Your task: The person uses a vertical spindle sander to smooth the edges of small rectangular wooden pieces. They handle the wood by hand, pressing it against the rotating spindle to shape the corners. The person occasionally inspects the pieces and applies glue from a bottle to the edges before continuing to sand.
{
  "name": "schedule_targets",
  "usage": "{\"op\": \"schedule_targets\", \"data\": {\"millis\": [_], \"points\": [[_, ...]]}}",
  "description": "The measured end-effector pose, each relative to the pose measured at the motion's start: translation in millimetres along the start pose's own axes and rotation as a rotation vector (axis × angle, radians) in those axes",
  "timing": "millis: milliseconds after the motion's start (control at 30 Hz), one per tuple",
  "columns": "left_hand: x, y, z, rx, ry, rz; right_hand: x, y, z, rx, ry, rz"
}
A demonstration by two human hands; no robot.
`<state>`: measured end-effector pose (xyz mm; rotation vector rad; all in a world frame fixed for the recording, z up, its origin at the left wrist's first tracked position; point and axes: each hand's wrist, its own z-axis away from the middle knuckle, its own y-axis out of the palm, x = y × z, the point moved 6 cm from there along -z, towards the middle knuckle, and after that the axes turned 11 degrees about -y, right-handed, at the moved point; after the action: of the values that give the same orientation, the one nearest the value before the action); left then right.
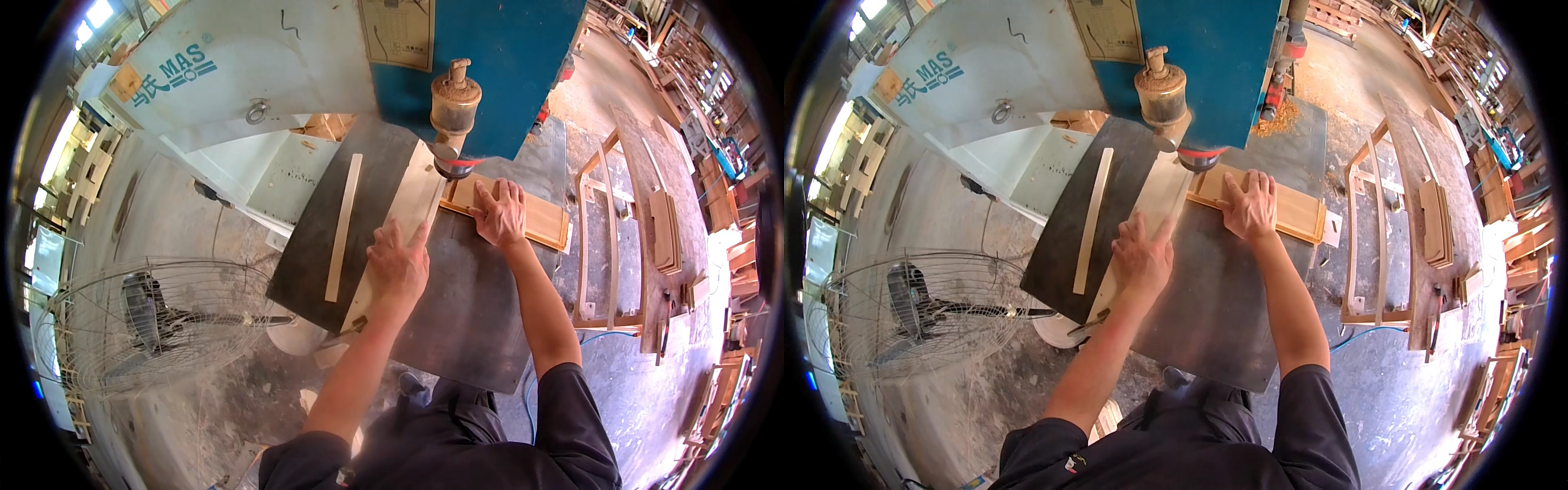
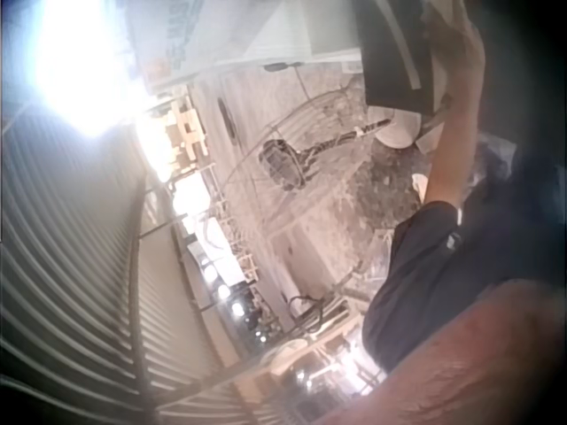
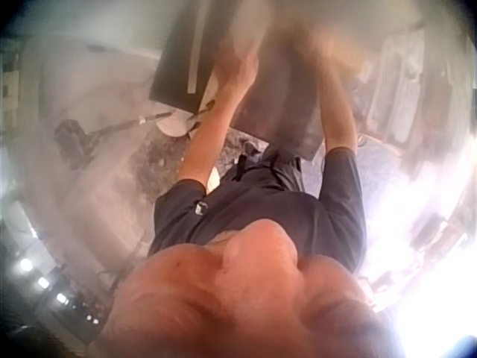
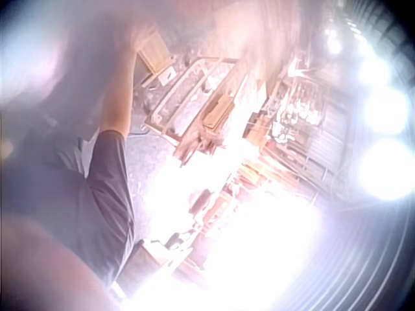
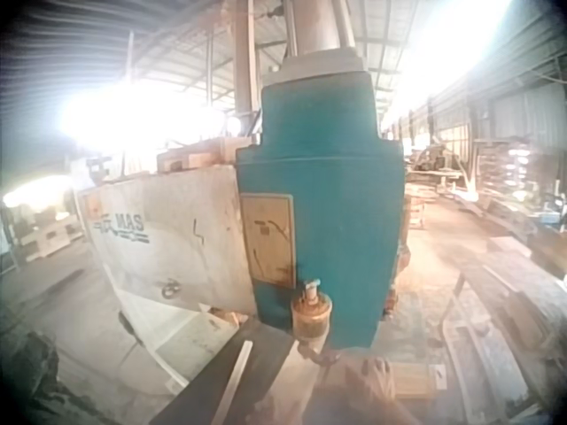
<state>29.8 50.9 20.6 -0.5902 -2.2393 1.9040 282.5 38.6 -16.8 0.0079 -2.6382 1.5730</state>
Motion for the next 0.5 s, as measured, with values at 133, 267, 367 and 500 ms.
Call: {"op": "schedule_targets", "data": {"millis": [133, 267, 367, 500], "points": [[0, 4, 0, -0.001, -0.002, -0.002, -2, 0, -2, 0.003, 0.003, -0.004], [0, 7, 0, 0.007, -0.005, -0.005, -3, -1, -3, 0.003, 0.0, -0.008], [3, 14, 0, -0.017, -0.002, 0.061, -4, -1, -5, 0.005, -0.006, -0.014], [0, 15, 1, -0.024, -0.011, 0.023, -6, -1, -6, -0.001, -0.004, -0.003]]}}
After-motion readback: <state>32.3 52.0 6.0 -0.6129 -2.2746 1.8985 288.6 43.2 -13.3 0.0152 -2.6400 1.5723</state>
